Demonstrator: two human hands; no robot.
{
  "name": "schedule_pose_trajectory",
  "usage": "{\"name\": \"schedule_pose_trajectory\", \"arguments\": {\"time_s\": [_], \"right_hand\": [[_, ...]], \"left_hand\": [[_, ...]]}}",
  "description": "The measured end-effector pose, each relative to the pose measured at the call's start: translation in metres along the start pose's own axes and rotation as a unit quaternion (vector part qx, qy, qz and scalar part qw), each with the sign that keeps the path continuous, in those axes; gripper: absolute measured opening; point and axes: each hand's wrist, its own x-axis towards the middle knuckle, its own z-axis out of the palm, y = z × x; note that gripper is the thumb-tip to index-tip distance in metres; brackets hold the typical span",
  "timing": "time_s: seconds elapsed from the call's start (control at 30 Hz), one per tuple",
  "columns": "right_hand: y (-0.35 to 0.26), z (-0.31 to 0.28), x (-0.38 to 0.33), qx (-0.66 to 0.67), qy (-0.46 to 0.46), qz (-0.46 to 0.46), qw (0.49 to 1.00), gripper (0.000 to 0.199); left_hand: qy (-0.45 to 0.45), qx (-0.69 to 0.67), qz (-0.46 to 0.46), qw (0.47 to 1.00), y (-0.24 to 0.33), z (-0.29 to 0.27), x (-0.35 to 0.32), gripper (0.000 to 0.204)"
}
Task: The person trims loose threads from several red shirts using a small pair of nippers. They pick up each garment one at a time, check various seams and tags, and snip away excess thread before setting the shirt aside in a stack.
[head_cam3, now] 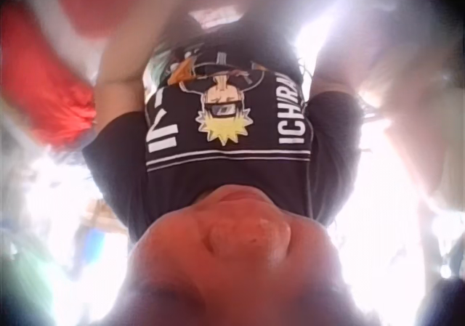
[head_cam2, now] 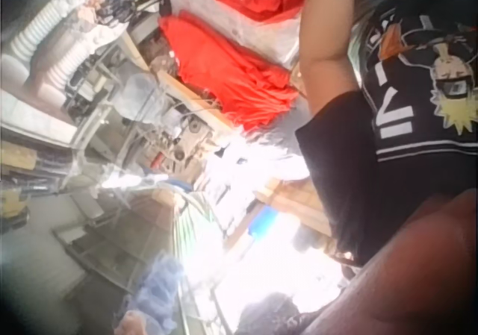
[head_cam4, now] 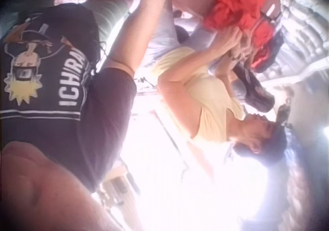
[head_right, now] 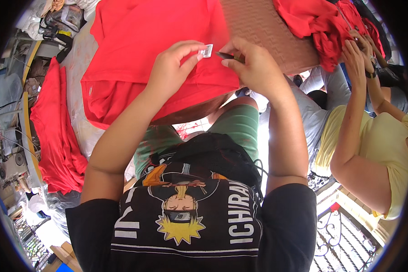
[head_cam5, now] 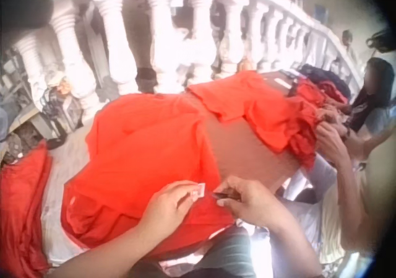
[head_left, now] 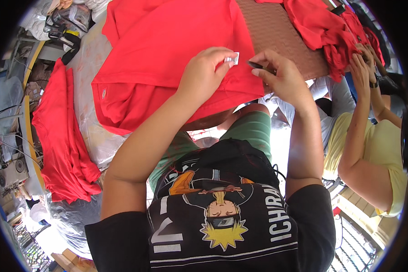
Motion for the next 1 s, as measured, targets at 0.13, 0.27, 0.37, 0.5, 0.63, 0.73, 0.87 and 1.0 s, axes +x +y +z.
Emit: {"name": "schedule_pose_trajectory", "arguments": {"time_s": [0.13,0.27,0.37,0.5,0.63,0.73,0.87,1.0], "right_hand": [[0.018,0.009,-0.002,-0.046,-0.019,-0.043,0.998,0.026],[0.014,0.01,-0.002,-0.043,-0.023,-0.04,0.998,0.026],[0.017,0.009,-0.001,-0.041,-0.03,-0.041,0.998,0.026],[0.017,0.009,0.0,-0.022,-0.042,-0.037,0.998,0.025],[0.016,-0.005,-0.01,0.103,-0.123,-0.057,0.985,0.022],[0.013,-0.022,-0.024,0.241,-0.123,-0.053,0.961,0.021],[0.004,-0.016,-0.018,0.247,-0.044,-0.019,0.968,0.021],[0.01,0.015,-0.018,0.221,-0.029,-0.082,0.971,0.015]], "left_hand": [[0.01,0.028,-0.021,0.999,-0.015,0.022,0.029,0.024],[0.028,0.125,-0.063,0.99,-0.021,0.043,0.04,0.025],[0.049,0.146,-0.071,0.985,-0.022,0.047,0.043,0.024],[0.03,0.09,-0.076,0.993,-0.025,0.038,0.046,0.018],[-0.136,-0.167,-0.078,0.973,0.001,-0.023,0.025,0.017],[-0.526,-0.197,-0.034,0.827,0.056,-0.099,0.003,0.016],[-0.338,-0.102,-0.067,0.933,0.042,-0.084,-0.013,0.017],[-0.154,-0.008,-0.068,0.986,0.027,-0.029,-0.013,0.023]]}}
